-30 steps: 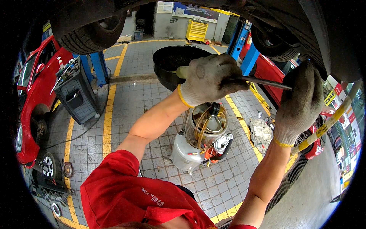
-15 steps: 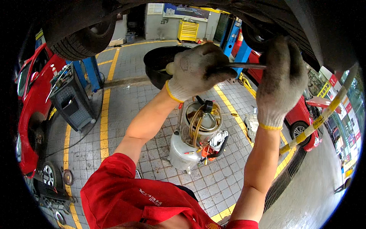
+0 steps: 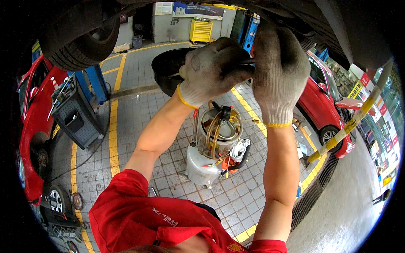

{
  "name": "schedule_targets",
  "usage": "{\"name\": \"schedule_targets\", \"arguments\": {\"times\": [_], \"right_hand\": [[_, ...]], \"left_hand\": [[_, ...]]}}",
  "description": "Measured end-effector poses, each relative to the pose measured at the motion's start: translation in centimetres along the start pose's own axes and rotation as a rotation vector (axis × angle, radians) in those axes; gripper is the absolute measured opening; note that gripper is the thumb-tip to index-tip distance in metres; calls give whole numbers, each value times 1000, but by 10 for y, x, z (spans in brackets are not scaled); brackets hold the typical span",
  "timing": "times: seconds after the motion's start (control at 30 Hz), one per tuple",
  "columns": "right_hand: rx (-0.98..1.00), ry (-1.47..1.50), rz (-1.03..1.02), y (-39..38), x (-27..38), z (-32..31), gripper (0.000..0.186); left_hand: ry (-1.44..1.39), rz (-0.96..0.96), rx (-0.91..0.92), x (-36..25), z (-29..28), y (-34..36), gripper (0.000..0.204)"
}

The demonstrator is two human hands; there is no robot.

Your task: The person works on a red car in a garage, first adjusting the brake assembly on the wheel hub. They then walk to the front of the car, remove the oil dipstick, and use a manual oil extractor pump to remove oil from the engine. The person repeatedly fills the pump and drains the oil into a collection container.

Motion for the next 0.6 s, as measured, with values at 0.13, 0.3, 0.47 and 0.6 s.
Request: {"name": "schedule_targets", "arguments": {"times": [0.13, 0.3, 0.47, 0.6], "right_hand": [[-11, 499, 300, 0, -5, 18, 31], [10, 511, 247, 3, -5, 20, 35], [-30, 277, 1, 3, 4, 19, 31], [-85, 221, -48, 4, 6, 16, 30]], "left_hand": [[22, 8, -4, 7, 0, -2, 37], [-27, -78, 88, 12, -2, -4, 32], [-34, -87, 121, 14, -4, -4, 35], [-58, -57, 138, 14, -2, -5, 37]]}}
Point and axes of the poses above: each hand's wrist, its own y-axis towards the middle knuckle, its own z-axis out of the palm, x = y × z, the point moved 6 cm from there along y, towards the middle knuckle, and after that the axes turned 9 degrees about x, right-handed, at the moved point
